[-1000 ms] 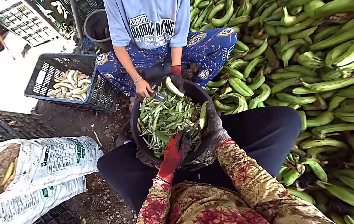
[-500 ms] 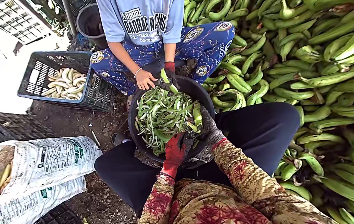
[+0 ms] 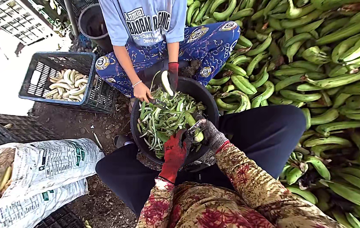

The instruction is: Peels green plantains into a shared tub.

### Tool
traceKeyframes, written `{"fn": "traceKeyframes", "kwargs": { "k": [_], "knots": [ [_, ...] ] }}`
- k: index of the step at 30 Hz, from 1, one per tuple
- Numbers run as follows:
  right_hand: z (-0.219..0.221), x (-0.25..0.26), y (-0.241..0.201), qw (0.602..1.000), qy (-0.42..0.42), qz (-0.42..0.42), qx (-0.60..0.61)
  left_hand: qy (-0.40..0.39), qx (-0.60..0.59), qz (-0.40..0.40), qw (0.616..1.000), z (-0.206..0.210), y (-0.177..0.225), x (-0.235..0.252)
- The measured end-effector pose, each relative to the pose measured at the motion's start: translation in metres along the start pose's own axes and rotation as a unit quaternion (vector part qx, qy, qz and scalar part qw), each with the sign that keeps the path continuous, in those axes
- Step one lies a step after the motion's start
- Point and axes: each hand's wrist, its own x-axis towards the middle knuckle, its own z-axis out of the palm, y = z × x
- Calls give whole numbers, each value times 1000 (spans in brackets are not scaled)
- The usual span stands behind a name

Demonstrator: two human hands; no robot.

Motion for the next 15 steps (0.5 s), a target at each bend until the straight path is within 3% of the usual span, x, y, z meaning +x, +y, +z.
{"fn": "traceKeyframes", "kwargs": {
  "k": [3,9,12,15],
  "knots": [
    [9,1,10,1000,5,-16,10,33,51,-27,998,-1,-1,16],
    [11,-14,2,974,-25,-61,-215,11,30,-101,994,-23,-14,59],
    [4,-13,-5,957,-84,-80,-267,33,40,-113,992,-25,-20,73],
    [7,-16,-10,962,-62,-58,-260,63,41,-152,986,-27,-39,80]
  ]
}}
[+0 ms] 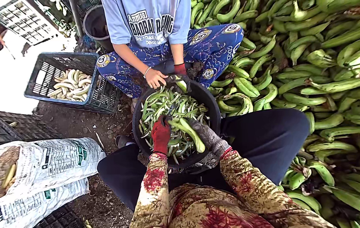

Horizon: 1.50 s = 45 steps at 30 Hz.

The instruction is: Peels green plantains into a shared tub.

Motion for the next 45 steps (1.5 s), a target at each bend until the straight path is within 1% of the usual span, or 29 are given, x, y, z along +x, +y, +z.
{"fn": "traceKeyframes", "kwargs": {
  "k": [2,4,6,8,9,11,13,14,15,17,18,20,23,26,29,32,33,34,35,36,38,42,45],
  "knots": [
    [-6,9,-2,998,51,11,38,11,-11,6,1000,-9,0,-2],
    [-11,23,4,990,88,13,111,25,-7,26,999,-10,3,-12],
    [-18,36,3,985,93,-2,148,18,14,28,999,-10,6,-18],
    [-22,42,-6,982,97,-12,163,8,38,1,999,-12,3,-19],
    [-23,45,-11,980,104,-7,172,12,44,-17,999,-13,-1,-18],
    [-28,56,-19,979,110,-1,174,49,33,-31,998,-15,-8,-16],
    [-30,59,-22,979,104,-3,174,85,0,3,996,-18,-6,-20],
    [-29,57,-23,981,102,-5,165,85,-23,32,996,-20,-1,-24],
    [-28,60,-25,982,105,-9,157,70,-47,67,994,-21,4,-28],
    [-26,58,-28,986,111,-28,123,6,-83,136,987,-21,14,-37],
    [-24,52,-31,987,107,-33,114,-31,-85,158,983,-20,18,-42],
    [-19,35,-39,988,99,-27,120,-53,-69,188,978,-17,25,-52],
    [-17,27,-44,989,84,-25,119,-54,-54,174,982,-14,24,-58],
    [-16,30,-39,989,65,-15,130,-37,-43,158,986,-11,24,-59],
    [-9,36,-26,991,41,-13,124,24,-22,135,990,-7,22,-51],
    [1,28,-15,998,-1,-46,50,69,-17,71,995,-10,12,-27],
    [4,25,-12,998,-22,-45,45,67,-29,43,996,-14,6,-17],
    [7,21,-10,997,-39,-31,64,61,-47,25,997,-19,2,-9],
    [8,21,-8,993,-46,-11,104,58,-70,23,996,-23,0,-6],
    [7,23,-6,989,-39,8,141,54,-89,33,994,-27,2,-6],
    [4,29,-5,981,-8,15,191,30,-112,65,991,-28,11,-19],
    [-4,40,-20,981,103,-27,165,-16,-107,125,986,-9,25,-60],
    [-3,45,-33,958,196,-58,203,10,-94,139,986,0,28,-81]
  ]
}}
